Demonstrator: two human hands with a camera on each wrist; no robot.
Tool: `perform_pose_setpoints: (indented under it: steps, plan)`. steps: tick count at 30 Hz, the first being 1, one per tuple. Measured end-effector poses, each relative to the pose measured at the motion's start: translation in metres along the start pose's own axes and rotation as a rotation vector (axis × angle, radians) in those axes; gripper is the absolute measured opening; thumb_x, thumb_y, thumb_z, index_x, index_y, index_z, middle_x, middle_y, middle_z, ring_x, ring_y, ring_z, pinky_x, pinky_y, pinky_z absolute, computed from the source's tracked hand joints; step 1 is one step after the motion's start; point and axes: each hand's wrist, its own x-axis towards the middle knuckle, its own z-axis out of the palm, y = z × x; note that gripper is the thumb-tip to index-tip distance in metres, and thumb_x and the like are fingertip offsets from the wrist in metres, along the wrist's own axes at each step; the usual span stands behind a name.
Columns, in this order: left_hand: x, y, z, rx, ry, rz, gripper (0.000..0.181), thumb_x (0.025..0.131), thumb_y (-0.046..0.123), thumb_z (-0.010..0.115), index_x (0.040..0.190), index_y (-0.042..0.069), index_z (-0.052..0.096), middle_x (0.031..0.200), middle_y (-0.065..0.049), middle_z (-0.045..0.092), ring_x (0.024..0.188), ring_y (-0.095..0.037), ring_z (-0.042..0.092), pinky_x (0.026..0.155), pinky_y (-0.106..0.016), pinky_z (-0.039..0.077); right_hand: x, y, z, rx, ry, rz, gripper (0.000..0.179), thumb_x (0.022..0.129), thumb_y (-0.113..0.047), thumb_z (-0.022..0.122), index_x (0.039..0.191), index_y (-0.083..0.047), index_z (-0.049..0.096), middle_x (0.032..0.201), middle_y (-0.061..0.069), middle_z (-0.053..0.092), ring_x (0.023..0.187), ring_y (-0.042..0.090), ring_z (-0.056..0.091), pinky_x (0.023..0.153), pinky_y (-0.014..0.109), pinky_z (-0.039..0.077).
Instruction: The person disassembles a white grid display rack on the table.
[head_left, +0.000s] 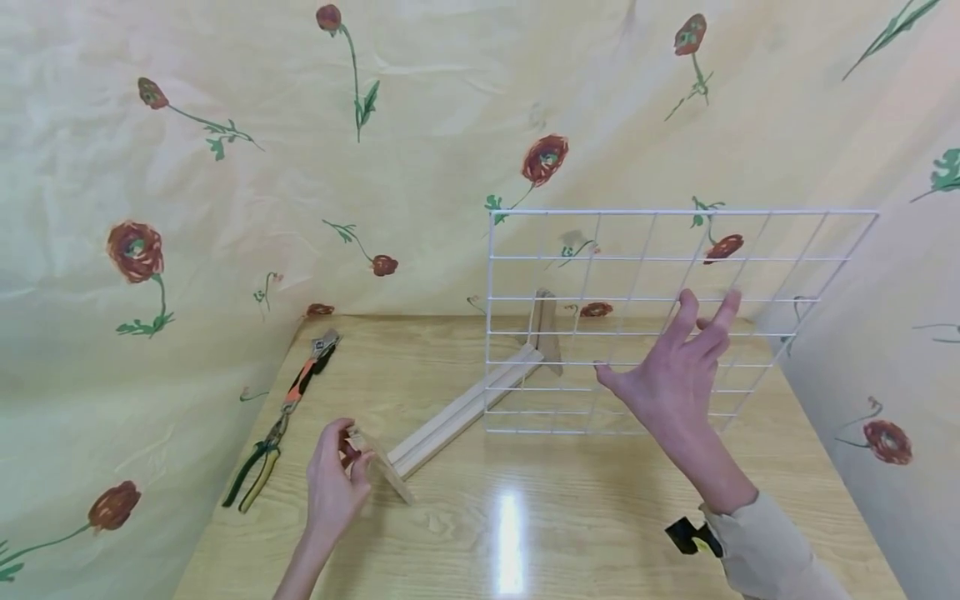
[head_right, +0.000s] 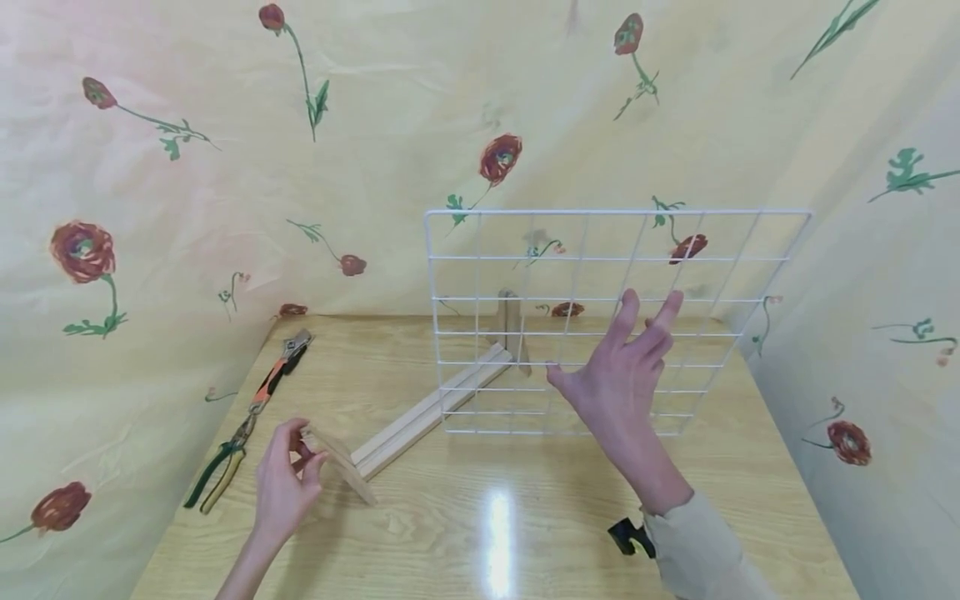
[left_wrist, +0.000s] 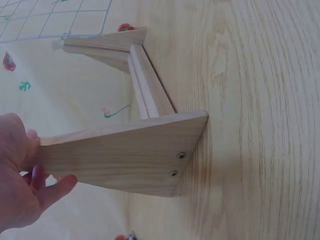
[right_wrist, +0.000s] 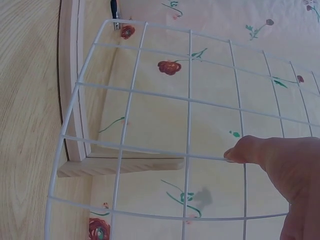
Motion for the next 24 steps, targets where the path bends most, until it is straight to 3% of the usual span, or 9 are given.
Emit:
perform_pose_setpoints:
  steps: [4, 11, 24]
  plan:
    - [-0.003, 0.001, 0.000, 0.012, 0.007, -0.022, 0.054, 0.071, -0.021, 0.078, 0.117, -0.008, 0.054, 0.091, -0.014, 0.055, 0.071, -0.019, 0.053, 0.056, -0.040, 0.057, -0.002, 0.001, 0.001, 0.009, -0.009, 0.014, 0.133, 0.047, -0.026, 0.100, 0.146, -0.005, 0.014, 0.160, 0.025, -0.013, 0.113, 0.053, 0.029, 0.076, 0.066, 0.043]
    - [-0.008, 0.004, -0.002, 0.030, 0.002, -0.095, 0.058, 0.068, -0.024, 0.077, 0.119, -0.007, 0.053, 0.093, -0.014, 0.056, 0.073, -0.016, 0.053, 0.058, -0.035, 0.059, -0.007, 0.002, 0.002, -0.002, -0.012, 0.013, 0.133, 0.047, -0.026, 0.099, 0.147, -0.005, 0.013, 0.159, 0.027, -0.012, 0.109, 0.054, 0.030, 0.063, 0.060, 0.044]
    - [-0.011, 0.006, -0.002, 0.076, 0.039, -0.071, 0.059, 0.064, -0.023, 0.077, 0.115, -0.008, 0.054, 0.091, -0.014, 0.056, 0.068, -0.015, 0.048, 0.052, -0.026, 0.050, -0.007, 0.003, 0.004, -0.021, -0.020, 0.024, 0.134, 0.048, -0.027, 0.100, 0.147, -0.004, 0.013, 0.159, 0.028, -0.013, 0.105, 0.054, 0.032, 0.060, 0.057, 0.043]
